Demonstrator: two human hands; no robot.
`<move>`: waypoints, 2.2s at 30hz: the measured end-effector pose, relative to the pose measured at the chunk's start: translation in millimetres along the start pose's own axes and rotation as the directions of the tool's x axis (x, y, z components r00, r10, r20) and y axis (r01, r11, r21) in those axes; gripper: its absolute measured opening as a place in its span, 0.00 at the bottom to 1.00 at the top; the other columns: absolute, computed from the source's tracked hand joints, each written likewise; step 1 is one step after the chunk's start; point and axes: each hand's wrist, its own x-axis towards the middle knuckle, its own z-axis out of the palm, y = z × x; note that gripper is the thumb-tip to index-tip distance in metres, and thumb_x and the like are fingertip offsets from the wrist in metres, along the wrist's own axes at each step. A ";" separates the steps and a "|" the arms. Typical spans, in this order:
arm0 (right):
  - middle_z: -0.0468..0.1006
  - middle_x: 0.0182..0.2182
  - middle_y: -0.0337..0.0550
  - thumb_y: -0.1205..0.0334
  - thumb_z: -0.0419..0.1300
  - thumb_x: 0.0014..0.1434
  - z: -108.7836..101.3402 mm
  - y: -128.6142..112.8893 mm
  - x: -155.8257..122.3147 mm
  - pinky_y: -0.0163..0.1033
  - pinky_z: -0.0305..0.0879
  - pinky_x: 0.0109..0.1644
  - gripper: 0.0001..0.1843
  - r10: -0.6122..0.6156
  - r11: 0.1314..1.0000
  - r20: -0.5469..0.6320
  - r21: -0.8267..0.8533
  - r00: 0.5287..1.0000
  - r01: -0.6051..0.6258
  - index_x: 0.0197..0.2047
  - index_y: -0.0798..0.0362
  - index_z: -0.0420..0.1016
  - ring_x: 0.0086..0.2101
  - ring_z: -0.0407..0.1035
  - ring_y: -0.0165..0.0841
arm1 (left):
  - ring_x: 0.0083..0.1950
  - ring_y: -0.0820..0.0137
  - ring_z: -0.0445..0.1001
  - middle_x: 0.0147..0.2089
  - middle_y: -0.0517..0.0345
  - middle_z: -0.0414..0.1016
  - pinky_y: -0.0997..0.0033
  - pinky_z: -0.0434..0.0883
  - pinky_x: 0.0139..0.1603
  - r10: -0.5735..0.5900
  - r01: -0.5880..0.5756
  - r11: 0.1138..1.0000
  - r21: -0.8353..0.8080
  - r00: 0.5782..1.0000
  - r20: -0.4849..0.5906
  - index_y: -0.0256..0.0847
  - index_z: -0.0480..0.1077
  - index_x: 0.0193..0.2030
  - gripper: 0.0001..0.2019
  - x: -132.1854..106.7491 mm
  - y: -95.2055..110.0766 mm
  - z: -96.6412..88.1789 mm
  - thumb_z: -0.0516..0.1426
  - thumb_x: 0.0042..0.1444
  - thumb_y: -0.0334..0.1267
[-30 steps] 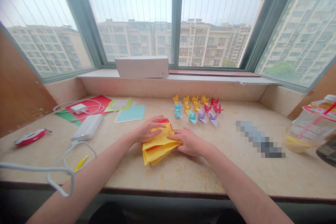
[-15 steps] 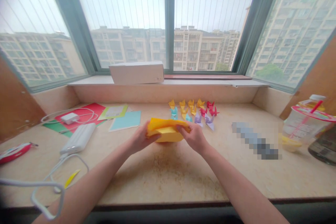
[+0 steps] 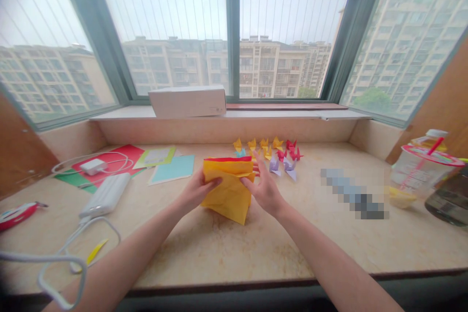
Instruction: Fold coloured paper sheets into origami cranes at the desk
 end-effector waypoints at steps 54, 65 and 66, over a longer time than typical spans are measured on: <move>0.80 0.36 0.41 0.53 0.55 0.65 29.7 -14.9 -11.2 0.38 0.68 0.37 0.16 0.107 0.987 0.193 0.098 0.975 -0.128 0.44 0.53 0.79 0.36 0.73 0.38 | 0.72 0.51 0.55 0.70 0.42 0.60 0.49 0.54 0.70 0.442 -0.332 0.277 0.902 0.877 0.187 0.44 0.55 0.69 0.28 -4.4 22.2 -3.9 0.54 0.63 0.39; 0.81 0.36 0.42 0.50 0.58 0.63 27.0 -35.2 -17.9 0.37 0.69 0.34 0.17 0.082 0.975 0.304 0.175 0.949 -0.140 0.48 0.52 0.76 0.33 0.75 0.36 | 0.28 0.64 0.73 0.25 0.55 0.74 0.71 0.57 0.29 0.121 0.063 0.346 0.936 0.986 -0.111 0.42 0.67 0.30 0.23 -5.7 29.0 -5.5 0.44 0.65 0.56; 0.81 0.33 0.42 0.49 0.58 0.63 27.3 -35.5 -17.7 0.36 0.68 0.30 0.18 0.131 0.956 0.338 0.207 0.932 -0.209 0.47 0.53 0.76 0.29 0.75 0.35 | 0.27 0.64 0.72 0.25 0.55 0.73 0.71 0.56 0.29 0.136 0.091 0.350 0.932 0.980 -0.147 0.42 0.66 0.30 0.23 -5.0 29.4 -5.9 0.44 0.65 0.56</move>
